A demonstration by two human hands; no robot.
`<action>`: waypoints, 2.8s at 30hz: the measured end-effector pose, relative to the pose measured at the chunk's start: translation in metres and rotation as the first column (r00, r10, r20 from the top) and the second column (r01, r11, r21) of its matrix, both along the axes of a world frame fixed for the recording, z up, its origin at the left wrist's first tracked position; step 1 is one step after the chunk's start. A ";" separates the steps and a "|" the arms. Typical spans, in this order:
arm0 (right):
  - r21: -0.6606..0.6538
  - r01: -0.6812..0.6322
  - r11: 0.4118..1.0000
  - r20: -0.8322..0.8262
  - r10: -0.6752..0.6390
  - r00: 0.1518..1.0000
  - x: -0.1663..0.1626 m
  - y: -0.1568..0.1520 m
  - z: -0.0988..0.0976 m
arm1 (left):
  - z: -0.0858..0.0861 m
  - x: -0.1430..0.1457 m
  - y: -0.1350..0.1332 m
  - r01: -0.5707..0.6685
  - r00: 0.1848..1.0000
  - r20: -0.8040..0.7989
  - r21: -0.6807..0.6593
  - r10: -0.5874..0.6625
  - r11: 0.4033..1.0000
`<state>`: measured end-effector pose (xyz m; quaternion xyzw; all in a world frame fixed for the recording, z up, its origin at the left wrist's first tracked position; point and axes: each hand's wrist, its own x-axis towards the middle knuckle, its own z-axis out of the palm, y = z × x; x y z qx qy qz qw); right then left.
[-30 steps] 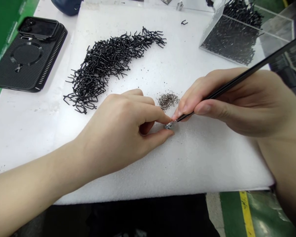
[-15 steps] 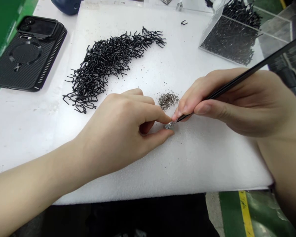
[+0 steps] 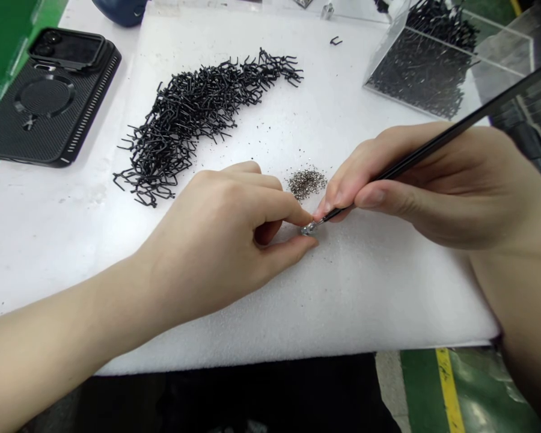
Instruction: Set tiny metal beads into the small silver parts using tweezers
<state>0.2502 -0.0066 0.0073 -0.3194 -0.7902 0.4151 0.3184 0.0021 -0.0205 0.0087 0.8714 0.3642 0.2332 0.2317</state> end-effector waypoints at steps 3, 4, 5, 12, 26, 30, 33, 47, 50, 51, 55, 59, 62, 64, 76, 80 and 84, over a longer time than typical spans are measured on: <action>0.001 0.010 1.000 0.005 -0.010 1.000 0.000 -0.001 0.000 | 0.000 0.000 0.000 -0.004 1.000 -0.003 0.001 0.004 1.000; -0.002 0.020 1.000 0.007 -0.020 1.000 0.000 -0.001 0.000 | 0.000 0.000 -0.001 -0.003 1.000 -0.003 0.001 0.003 1.000; -0.008 0.028 1.000 0.008 -0.028 1.000 0.000 -0.002 0.000 | 0.000 0.000 -0.001 -0.005 1.000 -0.001 0.003 0.005 1.000; 0.001 0.006 1.000 -0.012 -0.006 1.000 -0.001 -0.002 -0.001 | 0.002 0.001 -0.002 -0.006 1.000 0.010 0.006 0.006 1.000; 0.029 0.013 1.000 0.019 -0.013 1.000 0.000 0.000 0.000 | -0.001 0.001 0.001 -0.010 1.000 0.012 0.013 0.010 1.000; 0.029 0.019 0.999 0.009 -0.019 1.000 0.000 -0.002 0.000 | 0.000 0.001 0.000 -0.007 1.000 0.020 0.017 0.007 1.000; 0.008 0.026 1.000 0.000 -0.026 1.000 -0.001 -0.003 0.002 | 0.001 0.001 -0.001 -0.010 1.000 0.010 0.013 0.009 1.000; 0.045 0.021 0.999 0.044 -0.023 0.999 0.000 -0.002 0.001 | 0.003 0.000 0.000 -0.009 1.000 -0.023 -0.001 0.009 1.000; 0.052 0.016 0.999 0.047 -0.018 0.999 0.001 -0.002 0.002 | 0.002 0.001 0.000 0.000 1.000 -0.023 -0.003 0.000 1.000; 0.049 0.015 0.999 0.045 -0.017 0.999 0.001 -0.002 0.002 | 0.002 0.001 0.000 -0.001 1.000 -0.025 -0.001 0.001 1.000; 0.025 0.033 0.999 0.032 -0.034 0.999 0.001 -0.003 0.001 | 0.001 0.002 -0.001 -0.012 0.999 -0.031 0.010 0.012 1.000; 0.025 0.035 0.999 0.027 -0.036 0.999 -0.001 -0.003 0.001 | 0.001 0.002 0.000 -0.017 0.999 -0.029 0.005 0.017 1.000; 0.020 0.026 0.999 0.023 -0.027 0.999 -0.001 -0.003 0.001 | 0.000 0.001 0.001 0.005 1.000 -0.022 0.004 -0.004 1.000; 0.010 0.020 1.000 0.020 -0.020 1.000 -0.001 -0.003 0.001 | 0.000 0.000 0.002 0.016 1.000 -0.019 -0.001 -0.016 1.000; 0.044 0.015 0.999 0.041 -0.016 0.999 0.000 -0.001 0.002 | 0.002 0.001 -0.001 -0.005 1.000 -0.016 0.009 0.005 1.000; 0.041 0.026 0.999 0.048 -0.028 0.998 0.001 -0.002 0.002 | 0.003 0.001 -0.001 0.004 1.000 -0.014 0.001 -0.004 1.000; 0.048 0.029 0.998 0.064 -0.032 0.997 0.000 -0.003 0.001 | 0.003 -0.001 -0.002 -0.001 1.000 -0.025 -0.004 0.001 1.000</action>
